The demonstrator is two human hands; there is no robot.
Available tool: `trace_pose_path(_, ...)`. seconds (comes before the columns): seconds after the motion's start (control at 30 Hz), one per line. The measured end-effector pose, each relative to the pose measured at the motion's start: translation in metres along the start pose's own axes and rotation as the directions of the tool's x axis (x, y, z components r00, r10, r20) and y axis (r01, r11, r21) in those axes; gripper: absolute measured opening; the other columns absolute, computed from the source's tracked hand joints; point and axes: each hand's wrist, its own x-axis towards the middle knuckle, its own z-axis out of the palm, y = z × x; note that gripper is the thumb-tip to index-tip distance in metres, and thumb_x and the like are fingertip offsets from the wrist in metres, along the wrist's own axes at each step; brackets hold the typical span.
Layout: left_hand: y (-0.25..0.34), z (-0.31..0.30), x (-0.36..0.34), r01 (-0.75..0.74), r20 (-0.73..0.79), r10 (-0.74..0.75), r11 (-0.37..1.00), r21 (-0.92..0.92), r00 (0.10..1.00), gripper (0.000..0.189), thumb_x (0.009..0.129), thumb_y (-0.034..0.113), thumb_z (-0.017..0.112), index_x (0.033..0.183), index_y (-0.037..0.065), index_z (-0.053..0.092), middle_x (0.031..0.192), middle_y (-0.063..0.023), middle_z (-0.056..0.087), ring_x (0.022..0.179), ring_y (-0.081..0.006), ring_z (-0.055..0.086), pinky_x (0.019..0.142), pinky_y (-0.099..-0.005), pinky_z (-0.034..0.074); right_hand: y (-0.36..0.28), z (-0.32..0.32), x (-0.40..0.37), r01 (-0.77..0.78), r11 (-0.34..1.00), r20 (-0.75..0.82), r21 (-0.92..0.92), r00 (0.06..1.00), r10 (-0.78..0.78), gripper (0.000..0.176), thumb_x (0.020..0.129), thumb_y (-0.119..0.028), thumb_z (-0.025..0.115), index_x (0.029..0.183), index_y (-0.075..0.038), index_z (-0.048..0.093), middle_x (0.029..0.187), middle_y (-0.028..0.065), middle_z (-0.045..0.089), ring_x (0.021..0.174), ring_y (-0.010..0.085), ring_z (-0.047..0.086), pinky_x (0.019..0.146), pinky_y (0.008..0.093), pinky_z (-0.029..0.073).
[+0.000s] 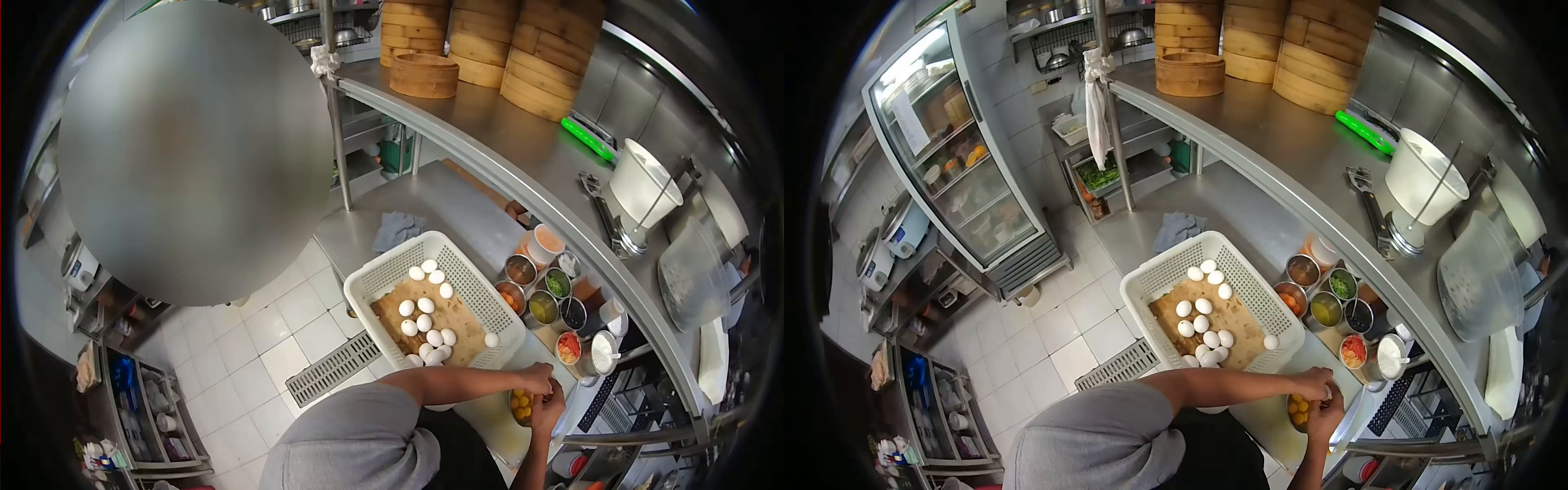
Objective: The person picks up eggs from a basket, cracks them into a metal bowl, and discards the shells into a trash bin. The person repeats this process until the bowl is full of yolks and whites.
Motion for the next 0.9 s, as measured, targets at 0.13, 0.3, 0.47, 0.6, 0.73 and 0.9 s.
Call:
trace_pose_path(0.13,0.014,-0.004,-0.008,0.006,0.019,-0.005,0.999,-0.034,1.000,0.047,0.074,0.016,0.071,0.111,-0.009,0.056,0.111,-0.0299,0.064,0.096,-0.0386,0.069,0.063,-0.0410,0.060,0.010,0.001,0.002,0.008,0.999,-0.034,-0.042,0.999,-0.009,0.047,0.079,-0.015,0.070,0.122,0.001,0.060,0.106,0.0223,0.067,0.088,0.0357,0.068,0.077,0.0397,0.054)
trace_pose_path(0.3,0.009,0.002,-0.001,-0.008,0.086,-0.001,0.994,0.111,0.996,0.043,0.069,0.028,0.072,0.102,0.000,0.066,0.110,-0.0228,0.065,0.106,-0.0393,0.062,0.093,-0.0440,0.049,0.020,0.004,0.005,0.028,0.992,-0.023,-0.121,0.999,-0.031,0.045,0.075,-0.010,0.066,0.118,0.003,0.061,0.114,0.0252,0.065,0.108,0.0432,0.060,0.094,0.0443,0.049)
trace_pose_path(0.47,0.015,-0.007,-0.005,-0.015,-0.060,0.019,0.998,0.060,0.998,0.030,0.076,0.019,0.061,0.099,0.000,0.061,0.102,-0.0251,0.068,0.102,-0.0418,0.064,0.089,-0.0453,0.051,0.020,0.004,0.008,0.049,0.986,-0.092,-0.158,0.994,-0.064,0.045,0.072,-0.003,0.063,0.117,-0.003,0.060,0.106,0.0232,0.063,0.094,0.0433,0.062,0.081,0.0470,0.053)
trace_pose_path(0.6,0.025,-0.016,-0.011,0.005,-0.021,-0.003,0.997,0.079,1.000,0.026,0.076,0.016,0.063,0.098,0.000,0.060,0.094,-0.0212,0.068,0.092,-0.0344,0.066,0.082,-0.0400,0.051,0.014,0.004,0.006,0.042,0.981,-0.126,-0.189,0.990,-0.067,0.035,0.074,-0.007,0.065,0.109,-0.004,0.060,0.099,0.0202,0.063,0.090,0.0409,0.062,0.080,0.0475,0.053)
trace_pose_path(0.73,0.029,-0.025,-0.017,-0.099,0.031,0.096,0.987,0.127,0.995,0.026,0.078,0.010,0.063,0.102,0.000,0.060,0.091,-0.0169,0.069,0.082,-0.0259,0.066,0.073,-0.0356,0.052,0.015,0.003,0.002,0.078,0.981,-0.167,-0.177,0.980,-0.108,0.034,0.076,-0.006,0.063,0.109,-0.005,0.059,0.098,0.0191,0.062,0.089,0.0406,0.062,0.077,0.0468,0.053)
trace_pose_path(0.9,0.033,-0.047,-0.024,-0.156,0.156,0.149,0.987,0.038,0.976,0.031,0.077,0.001,0.060,0.108,0.000,0.060,0.096,-0.0172,0.068,0.084,-0.0259,0.066,0.075,-0.0342,0.052,0.013,-0.014,-0.002,0.108,0.986,-0.134,-0.125,0.983,-0.124,0.038,0.075,-0.001,0.060,0.113,-0.005,0.059,0.110,0.0159,0.063,0.096,0.0386,0.062,0.083,0.0451,0.053)
